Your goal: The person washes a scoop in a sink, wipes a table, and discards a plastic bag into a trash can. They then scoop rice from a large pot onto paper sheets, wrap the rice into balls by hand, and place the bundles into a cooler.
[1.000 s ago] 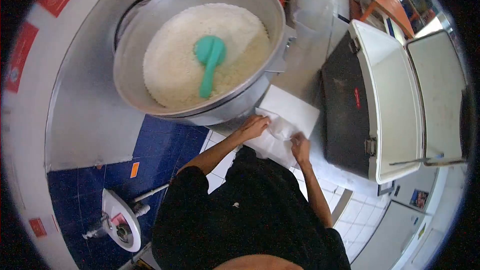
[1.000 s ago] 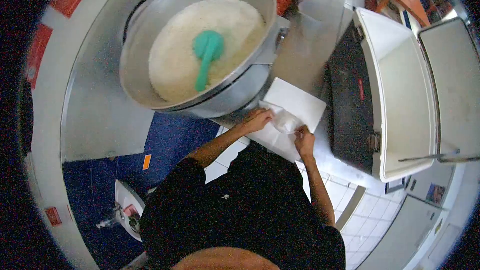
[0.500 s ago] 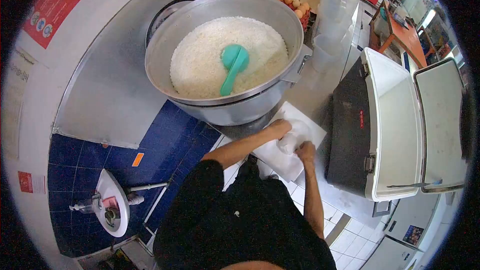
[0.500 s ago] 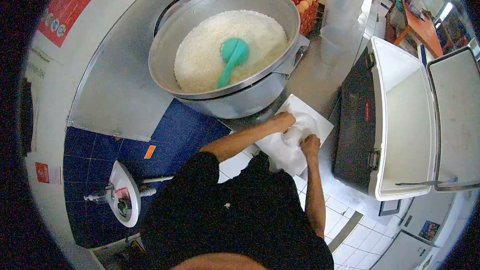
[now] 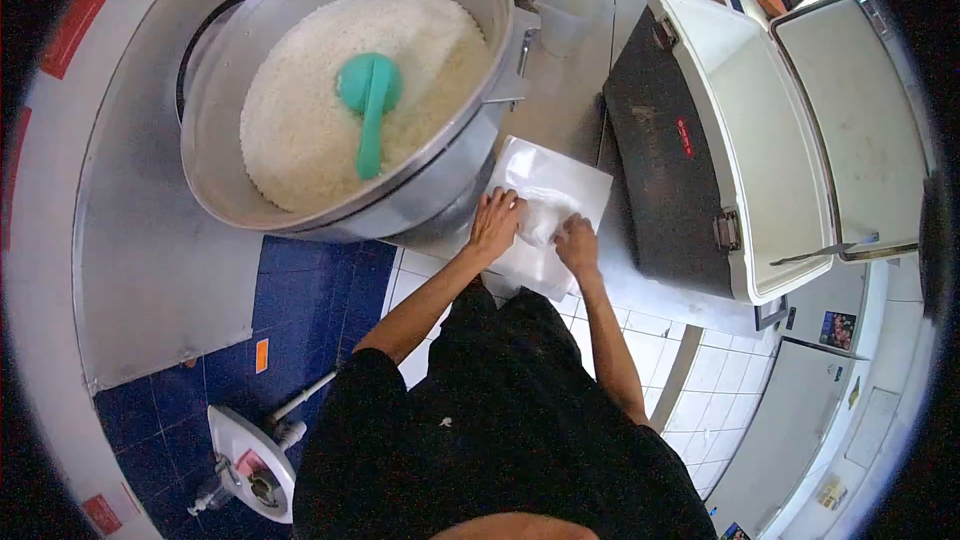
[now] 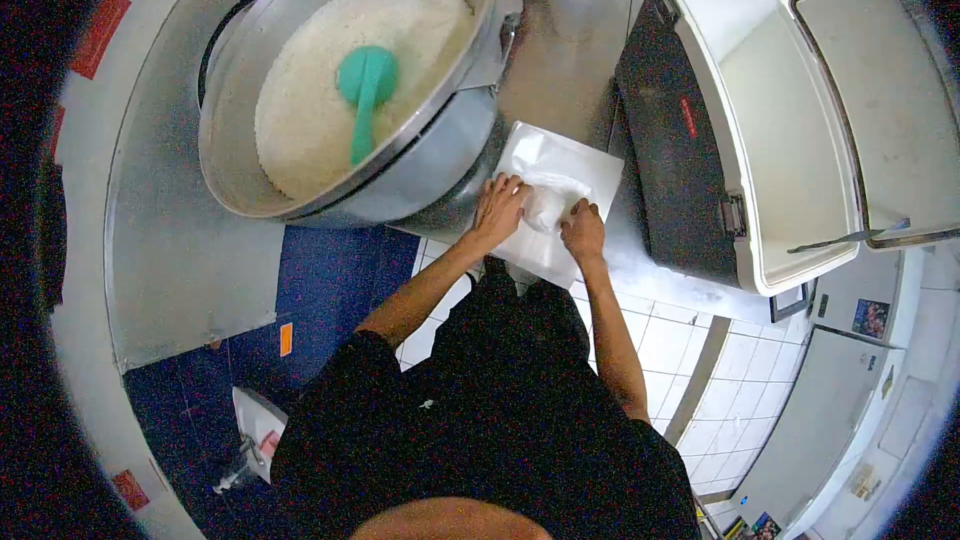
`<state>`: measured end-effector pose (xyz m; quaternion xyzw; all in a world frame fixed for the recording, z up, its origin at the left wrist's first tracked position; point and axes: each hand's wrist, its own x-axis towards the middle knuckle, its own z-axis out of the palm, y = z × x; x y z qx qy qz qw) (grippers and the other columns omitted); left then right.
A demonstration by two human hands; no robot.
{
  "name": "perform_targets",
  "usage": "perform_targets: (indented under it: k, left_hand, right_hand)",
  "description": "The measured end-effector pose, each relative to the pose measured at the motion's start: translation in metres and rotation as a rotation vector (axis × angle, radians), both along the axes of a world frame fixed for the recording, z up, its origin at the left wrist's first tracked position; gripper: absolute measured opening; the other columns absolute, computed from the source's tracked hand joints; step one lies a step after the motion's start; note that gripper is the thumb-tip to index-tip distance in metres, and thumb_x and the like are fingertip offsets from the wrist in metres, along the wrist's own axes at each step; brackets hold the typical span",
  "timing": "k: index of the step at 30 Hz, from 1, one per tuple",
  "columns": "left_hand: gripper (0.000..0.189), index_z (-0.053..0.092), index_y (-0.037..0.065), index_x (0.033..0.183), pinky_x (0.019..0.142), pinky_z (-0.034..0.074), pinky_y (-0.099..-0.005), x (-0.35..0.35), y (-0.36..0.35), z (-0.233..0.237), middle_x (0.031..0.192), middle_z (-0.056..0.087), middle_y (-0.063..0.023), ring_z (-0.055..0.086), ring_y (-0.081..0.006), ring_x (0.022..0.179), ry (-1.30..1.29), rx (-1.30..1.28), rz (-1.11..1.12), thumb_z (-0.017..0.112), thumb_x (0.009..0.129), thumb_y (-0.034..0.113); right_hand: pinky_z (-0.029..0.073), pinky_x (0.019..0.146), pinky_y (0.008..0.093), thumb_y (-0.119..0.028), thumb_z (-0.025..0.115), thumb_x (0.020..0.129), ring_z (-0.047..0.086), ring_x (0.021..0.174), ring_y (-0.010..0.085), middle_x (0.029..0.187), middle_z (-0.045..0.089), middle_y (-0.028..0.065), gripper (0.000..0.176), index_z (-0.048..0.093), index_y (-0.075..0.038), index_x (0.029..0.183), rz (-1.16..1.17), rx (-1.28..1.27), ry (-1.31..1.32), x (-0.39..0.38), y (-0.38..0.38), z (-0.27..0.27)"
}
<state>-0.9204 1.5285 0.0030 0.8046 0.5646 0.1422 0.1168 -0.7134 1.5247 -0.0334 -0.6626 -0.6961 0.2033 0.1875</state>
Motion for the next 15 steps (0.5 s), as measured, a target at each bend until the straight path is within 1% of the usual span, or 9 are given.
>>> perform_targets:
  k: [2,4,5,6,8,11,12,14,15]
  left_hand:
    - [0.024,0.063,0.006,0.104,0.091,0.041,-0.0420,0.000,0.021,-0.008,0.112,0.057,-0.0098,0.052,-0.0256,0.109,0.034,0.008,-0.037,0.059,0.080,0.005]
    - [0.025,0.064,0.006,0.101,0.088,0.041,-0.0441,0.005,0.041,-0.018,0.104,0.061,-0.0110,0.053,-0.0292,0.105,0.168,-0.020,-0.160,0.065,0.076,0.010]
    - [0.021,0.065,0.003,0.096,0.089,0.044,-0.0444,0.008,0.048,-0.019,0.096,0.065,-0.0129,0.055,-0.0308,0.104,0.146,-0.066,-0.168,0.063,0.077,0.009]
    - [0.021,0.065,0.003,0.096,0.089,0.044,-0.0444,0.010,0.054,-0.011,0.096,0.065,-0.0129,0.055,-0.0308,0.104,0.137,-0.066,-0.171,0.063,0.077,0.009]
    - [0.020,0.064,0.000,0.095,0.090,0.046,-0.0445,0.010,0.059,-0.001,0.094,0.066,-0.0138,0.055,-0.0329,0.106,0.107,-0.471,-0.106,0.062,0.076,0.007]
    - [0.021,0.063,-0.003,0.098,0.093,0.045,-0.0443,-0.002,0.034,-0.005,0.100,0.064,-0.0172,0.055,-0.0348,0.107,-0.067,-0.546,-0.052,0.059,0.078,0.004]
    - [0.021,0.063,-0.003,0.098,0.093,0.045,-0.0443,-0.005,0.016,-0.016,0.100,0.064,-0.0172,0.055,-0.0348,0.107,-0.068,-0.543,-0.064,0.059,0.078,0.004]
    - [0.030,0.061,-0.004,0.109,0.093,0.045,-0.0449,-0.011,-0.021,-0.043,0.109,0.061,-0.0197,0.056,-0.0358,0.107,-0.508,-0.089,-0.015,0.058,0.080,0.000]
    - [0.030,0.061,-0.004,0.109,0.093,0.045,-0.0449,-0.011,-0.028,-0.041,0.109,0.061,-0.0197,0.056,-0.0358,0.107,-0.509,-0.092,-0.013,0.058,0.080,0.000]
  right_hand:
    - [0.051,0.081,0.0442,-0.015,0.071,0.072,0.061,0.091,0.0374,0.094,0.061,0.0192,0.027,0.058,-0.002,0.092,0.058,-0.080,-0.035,0.005,0.011,0.001]
    - [0.052,0.082,0.0435,-0.018,0.073,0.070,0.063,0.092,0.0365,0.093,0.065,0.0179,0.025,0.061,-0.004,0.087,0.140,-0.304,-0.210,0.003,0.026,0.009]
    - [0.052,0.083,0.0431,-0.017,0.073,0.070,0.064,0.090,0.0356,0.090,0.066,0.0171,0.022,0.062,-0.004,0.084,0.140,-0.306,-0.273,-0.003,0.030,0.015]
    - [0.052,0.083,0.0431,-0.017,0.073,0.070,0.064,0.090,0.0356,0.090,0.066,0.0171,0.022,0.062,-0.004,0.084,0.137,-0.308,-0.281,-0.004,0.029,0.011]
    - [0.051,0.068,0.0470,-0.014,0.070,0.071,0.063,0.075,0.0405,0.083,0.065,0.0201,0.018,0.061,-0.001,0.080,0.042,-0.150,-0.176,-0.007,0.021,0.002]
    - [0.048,0.063,0.0493,-0.009,0.063,0.076,0.061,0.070,0.0427,0.078,0.064,0.0222,0.010,0.060,-0.001,0.082,-0.143,-0.011,-0.053,-0.020,-0.010,-0.006]
    - [0.047,0.065,0.0491,-0.004,0.058,0.079,0.061,0.076,0.0433,0.081,0.062,0.0247,0.006,0.058,0.001,0.082,-0.224,0.085,-0.028,-0.037,-0.027,0.007]
    - [0.046,0.071,0.0491,-0.003,0.054,0.084,0.059,0.083,0.0440,0.085,0.061,0.0255,0.011,0.059,0.004,0.090,-0.272,0.222,-0.001,-0.056,-0.047,0.003]
    - [0.046,0.071,0.0491,-0.003,0.054,0.084,0.059,0.083,0.0440,0.085,0.061,0.0255,0.011,0.059,0.004,0.090,-0.270,0.219,-0.003,-0.062,-0.052,0.001]
